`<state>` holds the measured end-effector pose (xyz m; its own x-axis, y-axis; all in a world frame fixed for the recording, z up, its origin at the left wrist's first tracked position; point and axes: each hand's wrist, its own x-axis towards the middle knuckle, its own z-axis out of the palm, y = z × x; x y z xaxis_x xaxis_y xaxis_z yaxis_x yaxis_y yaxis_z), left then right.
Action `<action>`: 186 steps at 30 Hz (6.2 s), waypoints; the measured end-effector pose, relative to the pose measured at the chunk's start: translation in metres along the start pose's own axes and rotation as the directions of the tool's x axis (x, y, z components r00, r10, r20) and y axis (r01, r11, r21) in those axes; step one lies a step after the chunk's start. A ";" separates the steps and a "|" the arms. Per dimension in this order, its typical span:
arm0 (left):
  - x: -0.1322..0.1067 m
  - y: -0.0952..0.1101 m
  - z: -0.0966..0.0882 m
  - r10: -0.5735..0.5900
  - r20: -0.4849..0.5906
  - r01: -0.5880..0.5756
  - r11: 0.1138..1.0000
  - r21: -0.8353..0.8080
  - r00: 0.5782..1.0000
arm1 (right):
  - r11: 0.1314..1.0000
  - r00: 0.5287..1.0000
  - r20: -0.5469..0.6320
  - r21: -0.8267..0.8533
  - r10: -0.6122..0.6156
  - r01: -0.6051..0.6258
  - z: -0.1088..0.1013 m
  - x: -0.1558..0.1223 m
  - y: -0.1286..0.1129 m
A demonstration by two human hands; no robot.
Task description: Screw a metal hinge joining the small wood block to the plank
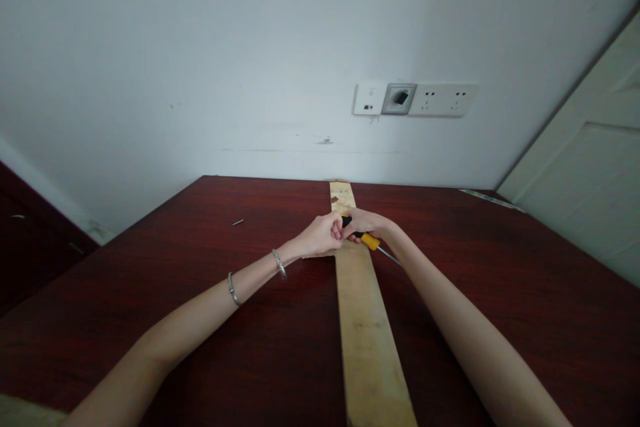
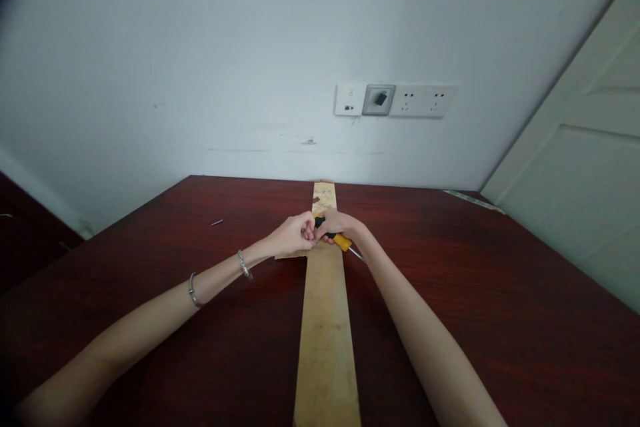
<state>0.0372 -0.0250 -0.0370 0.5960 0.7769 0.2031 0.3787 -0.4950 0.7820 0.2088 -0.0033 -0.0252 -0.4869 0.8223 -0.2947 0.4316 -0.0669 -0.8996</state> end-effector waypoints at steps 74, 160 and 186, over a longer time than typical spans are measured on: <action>-0.003 -0.029 -0.139 -0.357 0.310 0.074 0.752 0.655 0.881 | 0.955 0.825 -0.484 -0.196 -0.291 0.222 -0.017 -0.085 -0.090; -0.005 0.000 -0.066 -0.183 0.509 -0.145 0.830 0.539 0.841 | 0.721 0.407 -0.619 -0.420 -0.672 0.551 0.009 -0.047 -0.079; -0.005 -0.002 -0.066 -0.138 0.485 -0.167 0.830 0.533 0.863 | 0.593 0.259 -0.545 -0.627 -0.798 0.505 0.009 -0.063 -0.088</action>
<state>-0.0131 -0.0021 -0.0006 0.8058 0.5503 -0.2187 0.5921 -0.7475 0.3011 0.1948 -0.0543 0.0694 -0.0565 0.5743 0.8167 0.4859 0.7304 -0.4800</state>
